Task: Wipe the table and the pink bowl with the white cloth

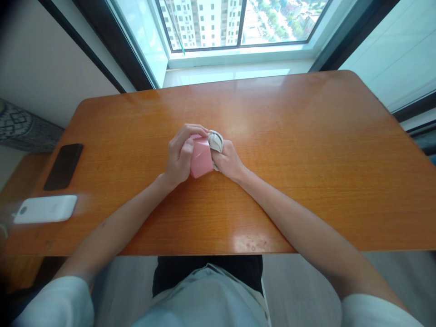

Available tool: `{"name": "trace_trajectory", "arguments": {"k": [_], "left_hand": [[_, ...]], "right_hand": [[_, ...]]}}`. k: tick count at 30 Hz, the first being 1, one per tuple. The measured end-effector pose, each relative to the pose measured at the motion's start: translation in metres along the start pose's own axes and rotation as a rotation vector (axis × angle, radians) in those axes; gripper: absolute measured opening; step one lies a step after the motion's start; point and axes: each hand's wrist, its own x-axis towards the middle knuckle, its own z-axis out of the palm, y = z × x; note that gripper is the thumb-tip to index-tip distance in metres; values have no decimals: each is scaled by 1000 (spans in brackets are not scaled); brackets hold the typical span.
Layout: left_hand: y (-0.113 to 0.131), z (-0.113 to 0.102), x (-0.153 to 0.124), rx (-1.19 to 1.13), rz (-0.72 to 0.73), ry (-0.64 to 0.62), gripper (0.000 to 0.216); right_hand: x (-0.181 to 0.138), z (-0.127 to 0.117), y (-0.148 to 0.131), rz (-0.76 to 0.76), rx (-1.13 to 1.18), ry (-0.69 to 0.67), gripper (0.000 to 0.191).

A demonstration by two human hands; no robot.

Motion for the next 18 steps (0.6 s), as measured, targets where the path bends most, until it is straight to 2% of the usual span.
{"name": "trace_trajectory", "arguments": {"k": [4, 12, 18], "left_hand": [[-1, 0, 1, -91, -176, 0, 46], [4, -2, 7, -64, -322, 3, 53], [-1, -5, 15, -101, -481, -13, 71]], "right_hand": [[-1, 0, 0, 11, 22, -3, 29], [-1, 1, 0, 35, 41, 8, 35], [-1, 1, 2, 29, 32, 5, 35]]}}
